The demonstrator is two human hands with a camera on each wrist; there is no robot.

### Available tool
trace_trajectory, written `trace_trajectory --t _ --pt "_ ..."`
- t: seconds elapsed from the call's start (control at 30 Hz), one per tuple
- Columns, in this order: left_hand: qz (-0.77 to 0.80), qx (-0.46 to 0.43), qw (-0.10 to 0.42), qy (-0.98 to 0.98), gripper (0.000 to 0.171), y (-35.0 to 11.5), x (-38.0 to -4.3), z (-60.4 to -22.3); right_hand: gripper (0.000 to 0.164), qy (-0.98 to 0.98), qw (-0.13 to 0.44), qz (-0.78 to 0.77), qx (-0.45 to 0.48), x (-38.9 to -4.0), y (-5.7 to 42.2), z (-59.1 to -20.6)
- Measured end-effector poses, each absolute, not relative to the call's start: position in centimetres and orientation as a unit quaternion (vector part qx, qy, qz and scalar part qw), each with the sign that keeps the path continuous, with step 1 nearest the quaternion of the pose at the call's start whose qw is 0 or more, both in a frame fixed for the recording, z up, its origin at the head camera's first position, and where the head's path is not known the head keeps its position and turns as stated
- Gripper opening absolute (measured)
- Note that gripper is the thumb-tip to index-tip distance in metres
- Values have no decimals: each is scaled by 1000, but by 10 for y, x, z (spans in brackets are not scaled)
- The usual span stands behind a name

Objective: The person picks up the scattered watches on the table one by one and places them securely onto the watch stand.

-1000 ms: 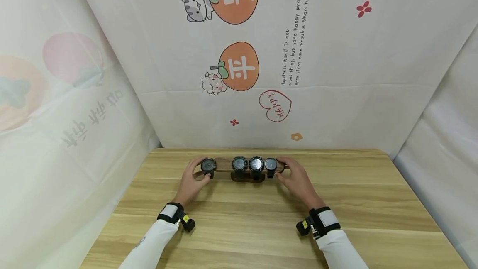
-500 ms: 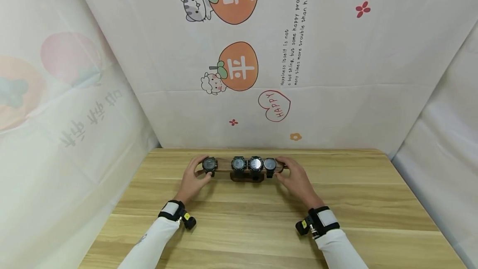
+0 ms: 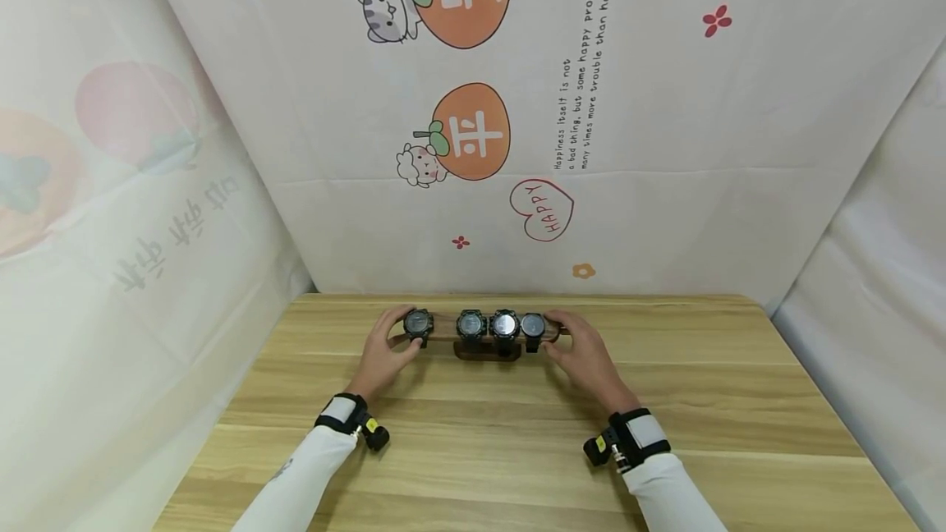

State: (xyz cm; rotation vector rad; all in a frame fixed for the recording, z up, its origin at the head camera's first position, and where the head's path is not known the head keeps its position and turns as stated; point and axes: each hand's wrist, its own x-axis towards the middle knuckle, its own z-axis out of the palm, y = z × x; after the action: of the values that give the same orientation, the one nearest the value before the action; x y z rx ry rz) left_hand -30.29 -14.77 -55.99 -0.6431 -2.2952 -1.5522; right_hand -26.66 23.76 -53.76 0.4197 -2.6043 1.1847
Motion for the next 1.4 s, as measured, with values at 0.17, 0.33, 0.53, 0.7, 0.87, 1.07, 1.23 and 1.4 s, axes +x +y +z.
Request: trace_trajectory --t 0.17,0.33,0.53,0.7,0.87,1.07,1.23,1.4 --pt "-539 -218 133 -803 64 -147 -305 -560 56 -892 132 407 148 -266 237 -538" --pt "-525 -221 130 -811 64 -147 -304 -558 56 -891 145 402 152 -266 237 -539" --pt "-517 -223 123 -817 64 -146 -303 -555 57 -891 144 402 154 -267 238 -540" --pt "-511 -221 124 -821 64 -144 -303 -554 56 -889 139 408 153 -267 238 -541" --pt "-498 -225 138 -826 64 -141 -303 -554 56 -891 139 406 151 -267 237 -540" --pt "-495 -230 141 -826 64 -140 -304 -552 57 -892 139 403 150 -268 237 -539" --pt "-484 -236 144 -830 63 -139 -305 -553 56 -893 141 400 151 -269 237 -540" --pt "-484 -237 136 -831 63 -137 -306 -554 56 -894 140 398 150 -268 238 -541"
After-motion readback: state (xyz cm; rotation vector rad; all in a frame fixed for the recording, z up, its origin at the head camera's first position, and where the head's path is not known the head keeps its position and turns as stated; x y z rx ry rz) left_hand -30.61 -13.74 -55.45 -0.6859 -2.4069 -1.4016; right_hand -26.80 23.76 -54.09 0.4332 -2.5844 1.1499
